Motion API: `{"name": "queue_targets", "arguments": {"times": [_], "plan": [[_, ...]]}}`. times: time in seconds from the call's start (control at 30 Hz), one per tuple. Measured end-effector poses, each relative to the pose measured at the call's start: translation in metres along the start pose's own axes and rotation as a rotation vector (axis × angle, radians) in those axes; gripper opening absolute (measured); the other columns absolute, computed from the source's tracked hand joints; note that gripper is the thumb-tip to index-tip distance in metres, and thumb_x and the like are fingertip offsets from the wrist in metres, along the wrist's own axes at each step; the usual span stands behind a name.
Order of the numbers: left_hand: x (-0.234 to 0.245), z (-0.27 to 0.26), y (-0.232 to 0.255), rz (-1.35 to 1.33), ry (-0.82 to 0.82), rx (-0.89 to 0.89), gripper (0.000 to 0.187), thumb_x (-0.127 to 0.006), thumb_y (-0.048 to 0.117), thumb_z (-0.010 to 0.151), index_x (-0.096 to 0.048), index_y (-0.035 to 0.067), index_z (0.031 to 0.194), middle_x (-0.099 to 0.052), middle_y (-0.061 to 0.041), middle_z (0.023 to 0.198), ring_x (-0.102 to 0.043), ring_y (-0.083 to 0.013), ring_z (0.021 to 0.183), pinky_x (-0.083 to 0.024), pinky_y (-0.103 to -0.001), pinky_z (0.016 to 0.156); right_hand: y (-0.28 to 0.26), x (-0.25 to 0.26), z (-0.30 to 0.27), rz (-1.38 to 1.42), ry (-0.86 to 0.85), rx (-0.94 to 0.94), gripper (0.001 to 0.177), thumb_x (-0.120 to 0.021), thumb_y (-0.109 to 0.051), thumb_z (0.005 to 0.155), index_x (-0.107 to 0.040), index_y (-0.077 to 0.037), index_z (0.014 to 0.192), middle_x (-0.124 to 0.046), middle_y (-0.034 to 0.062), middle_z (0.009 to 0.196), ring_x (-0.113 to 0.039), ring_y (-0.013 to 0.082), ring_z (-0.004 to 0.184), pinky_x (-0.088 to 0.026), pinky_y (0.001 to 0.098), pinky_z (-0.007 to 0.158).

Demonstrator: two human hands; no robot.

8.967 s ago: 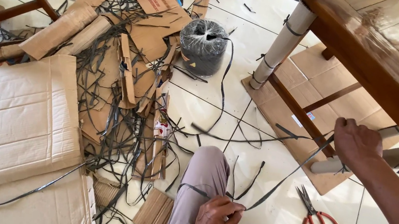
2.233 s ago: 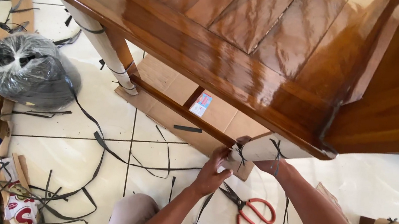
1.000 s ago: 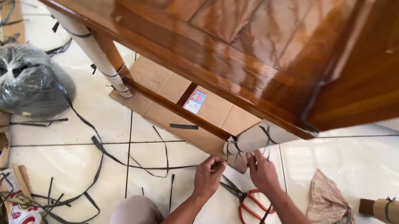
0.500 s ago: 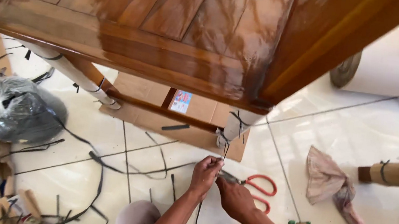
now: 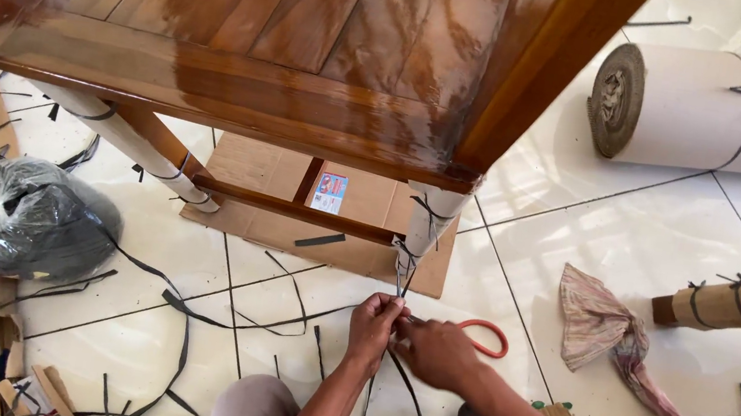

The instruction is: Wrapping furniture legs with protective foam and securing them with plastic ties

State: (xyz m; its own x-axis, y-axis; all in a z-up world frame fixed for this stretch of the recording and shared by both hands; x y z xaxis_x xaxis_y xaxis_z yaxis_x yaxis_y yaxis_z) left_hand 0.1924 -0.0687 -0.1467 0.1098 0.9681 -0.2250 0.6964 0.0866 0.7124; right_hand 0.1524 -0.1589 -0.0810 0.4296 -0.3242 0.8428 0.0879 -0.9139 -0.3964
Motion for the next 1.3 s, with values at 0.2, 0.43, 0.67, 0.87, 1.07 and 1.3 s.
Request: {"name": "queue_targets", "arguments": {"times": [0.2,0.43,0.67,0.87,1.07,1.3], "plan": [[-0.006,0.006,-0.009,-0.172,-0.050,-0.090,0.010,-0.067,0.004,0.097,-0.070,-0.006,0.095,-0.069,-0.010,0.083,-0.062,-0.0156,0.074,-0.053,-0.027,0.073,0.017,0.094,0.000,0.288,0.519,-0.139,0.010,-0.063,-0.014,0.088,-0.070,-0.008,0.091,-0.074,0.0074,0.085,-0.066,0.0272,0.059,-0.053,0.0396,0.058],[-0.012,-0.003,-0.006,-0.113,-0.075,-0.141,0.012,-0.066,0.004,0.097,-0.071,-0.006,0.091,-0.068,-0.009,0.079,-0.057,-0.0137,0.072,-0.049,-0.026,0.071,0.054,0.053,0.028,0.694,0.358,-0.494,0.023,-0.071,-0.024,0.089,-0.074,-0.004,0.098,-0.074,0.0084,0.078,-0.064,0.0201,0.064,-0.053,0.0338,0.064],[-0.005,0.000,-0.004,-0.033,-0.120,-0.121,0.020,-0.060,-0.001,0.095,-0.074,-0.006,0.109,-0.076,-0.011,0.091,-0.066,-0.0150,0.080,-0.053,-0.025,0.078,0.067,0.027,0.033,0.932,0.349,-0.467,0.019,-0.069,-0.021,0.094,-0.068,-0.004,0.085,-0.057,0.0040,0.066,-0.046,0.0140,0.058,-0.040,0.0304,0.055],[-0.006,0.019,0.015,0.090,-0.031,-0.141,0.025,-0.056,0.008,0.099,-0.070,0.002,0.119,-0.074,-0.013,0.092,-0.074,-0.0191,0.077,-0.064,-0.034,0.072,0.052,0.033,0.023,0.679,0.388,-0.365,0.010,-0.072,-0.022,0.090,-0.076,-0.016,0.097,-0.074,0.0169,0.079,-0.073,0.0347,0.075,-0.056,0.0435,0.069],[-0.003,0.042,-0.001,0.242,0.051,-0.160,0.017,-0.057,0.017,0.099,-0.073,0.013,0.104,-0.070,-0.007,0.096,-0.058,-0.0158,0.083,-0.047,-0.038,0.071,0.039,0.054,0.011,0.450,0.515,-0.152,0.003,-0.066,-0.018,0.092,-0.068,-0.017,0.090,-0.070,0.0118,0.076,-0.073,0.0375,0.075,-0.058,0.0452,0.067],[-0.004,0.030,0.009,0.138,0.150,-0.097,0.015,-0.074,0.029,0.090,-0.074,0.014,0.087,-0.063,-0.005,0.077,-0.047,-0.0158,0.074,-0.037,-0.036,0.064,0.042,0.051,0.016,0.319,0.509,-0.148,0.007,-0.064,-0.020,0.092,-0.066,-0.018,0.086,-0.065,0.0078,0.076,-0.071,0.0356,0.074,-0.057,0.0459,0.064]]}}
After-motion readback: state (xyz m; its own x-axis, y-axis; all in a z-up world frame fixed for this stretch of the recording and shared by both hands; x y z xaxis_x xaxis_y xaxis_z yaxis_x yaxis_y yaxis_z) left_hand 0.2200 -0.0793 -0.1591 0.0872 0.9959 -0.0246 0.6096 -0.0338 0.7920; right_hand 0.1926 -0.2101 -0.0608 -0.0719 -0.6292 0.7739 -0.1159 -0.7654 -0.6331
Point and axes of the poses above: each hand's wrist, its own z-axis towards the middle knuckle, its own x-axis out of the back of the hand, y = z × x, the point moved 10 cm from there along z, towards the middle knuckle
